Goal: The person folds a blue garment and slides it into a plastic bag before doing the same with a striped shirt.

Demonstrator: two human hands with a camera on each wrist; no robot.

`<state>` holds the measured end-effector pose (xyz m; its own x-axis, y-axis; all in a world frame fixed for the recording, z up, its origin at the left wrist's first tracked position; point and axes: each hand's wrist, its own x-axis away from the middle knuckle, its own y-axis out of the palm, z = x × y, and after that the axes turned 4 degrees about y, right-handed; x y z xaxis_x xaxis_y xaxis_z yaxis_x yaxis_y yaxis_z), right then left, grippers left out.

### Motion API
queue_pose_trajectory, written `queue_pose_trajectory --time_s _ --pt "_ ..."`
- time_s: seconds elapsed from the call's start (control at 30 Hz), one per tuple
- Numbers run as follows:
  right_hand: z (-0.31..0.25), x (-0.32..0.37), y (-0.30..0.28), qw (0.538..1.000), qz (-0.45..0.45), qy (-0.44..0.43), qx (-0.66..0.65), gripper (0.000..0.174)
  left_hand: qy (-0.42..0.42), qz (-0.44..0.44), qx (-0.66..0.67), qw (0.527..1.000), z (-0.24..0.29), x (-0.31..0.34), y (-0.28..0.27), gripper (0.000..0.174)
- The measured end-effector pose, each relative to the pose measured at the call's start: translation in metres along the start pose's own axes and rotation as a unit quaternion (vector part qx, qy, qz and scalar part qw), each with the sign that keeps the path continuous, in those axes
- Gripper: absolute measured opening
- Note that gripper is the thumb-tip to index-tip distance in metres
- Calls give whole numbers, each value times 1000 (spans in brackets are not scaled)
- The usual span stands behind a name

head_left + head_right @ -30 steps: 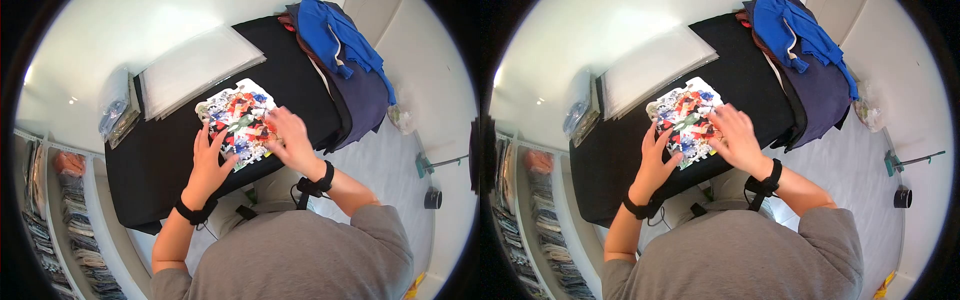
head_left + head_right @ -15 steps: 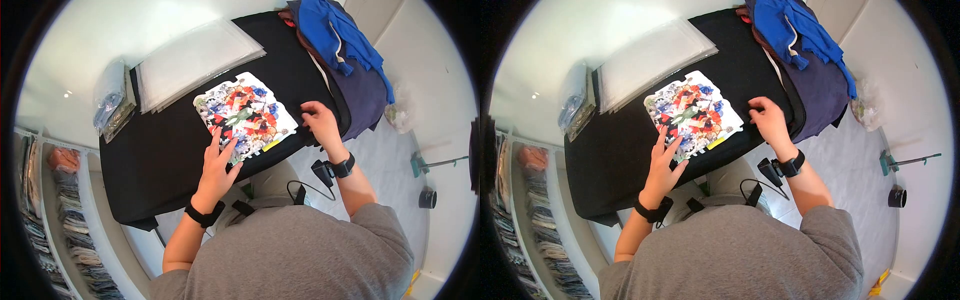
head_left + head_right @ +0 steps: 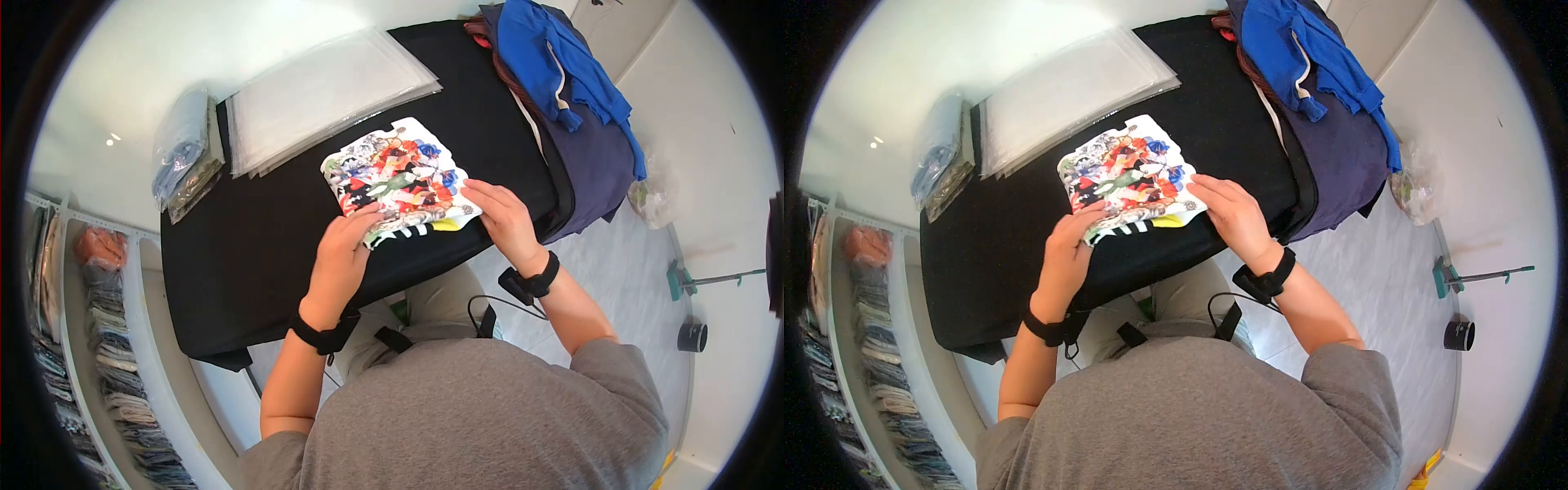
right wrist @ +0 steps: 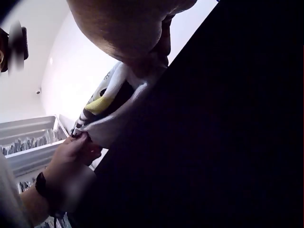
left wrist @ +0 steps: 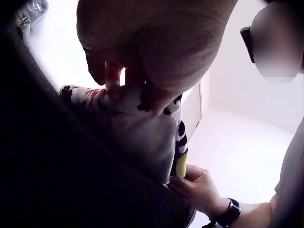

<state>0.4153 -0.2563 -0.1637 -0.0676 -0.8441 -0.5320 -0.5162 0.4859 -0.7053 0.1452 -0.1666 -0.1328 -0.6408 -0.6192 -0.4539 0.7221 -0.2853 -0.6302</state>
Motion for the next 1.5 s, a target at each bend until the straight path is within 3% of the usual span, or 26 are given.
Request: queue_pose_trajectory --time_s 0.1,0.13,0.23,0.27,0.47,0.63,0.73,0.8,0.87,0.9,0.97,1.0,1.03,1.1,1.13,1.17,1.27,1.33,1.43,1.5 --pt "4 -1 -8 997 -18 -61 52 42 42 -67 -86 993 -1 -1 -12 45" --pt "3 0 -9 994 -24 -77 77 41 32 -125 -147 981 0 2 -15 53" --pt "-4 0 -7 990 -24 -80 110 41 65 -91 -190 975 20 -3 -16 66" --pt "-8 1 -7 991 -19 -64 117 42 54 -127 -178 974 16 -5 -16 74" --pt "-41 5 11 994 -45 -77 70 53 117 -194 -196 954 -5 -16 -2 67" --pt "-46 -8 15 997 -32 -39 52 54 69 -203 -131 968 -5 -19 -7 61" --pt "-35 -25 9 983 -57 -110 134 47 61 -174 -100 978 -9 -17 -4 53" --pt "-24 -46 5 979 -102 -139 108 44 70 -143 -87 983 -10 -18 -4 49" --pt "-21 -74 -1 971 -150 -174 67 34 -19 -73 19 997 -5 -24 -6 34" --pt "-18 -90 -6 960 -210 -178 48 36 -17 -69 16 997 -6 -27 -6 34" --pt "-21 -126 -11 931 -344 -117 40 32 -188 -17 71 979 -10 -38 -9 27" --pt "-24 -144 -8 908 -417 -32 14 26 -210 -1 72 975 -12 -44 -11 31" --pt "-27 -162 -7 886 -463 -23 8 26 -206 5 68 976 -24 -49 -10 31" --pt "-22 -193 9 871 -485 -76 -1 30 -241 42 122 962 -53 -56 -6 32" --pt "-24 -208 15 842 -536 -24 48 33 -240 56 157 956 -62 -57 -6 33" --pt "-31 -218 17 841 -534 -2 82 36 -235 63 152 958 -69 -61 -7 33" --pt "0 -242 59 833 -546 -81 31 44 -333 55 235 911 -79 -71 -11 29" --pt "-8 -248 65 800 -597 5 68 53 -344 55 229 909 -80 -74 -15 30" --pt "-17 -250 59 776 -627 55 45 58 -385 44 211 897 -75 -76 -22 30" --pt "-16 -245 59 773 -632 58 12 56 -372 63 300 876 -80 -72 -22 29"
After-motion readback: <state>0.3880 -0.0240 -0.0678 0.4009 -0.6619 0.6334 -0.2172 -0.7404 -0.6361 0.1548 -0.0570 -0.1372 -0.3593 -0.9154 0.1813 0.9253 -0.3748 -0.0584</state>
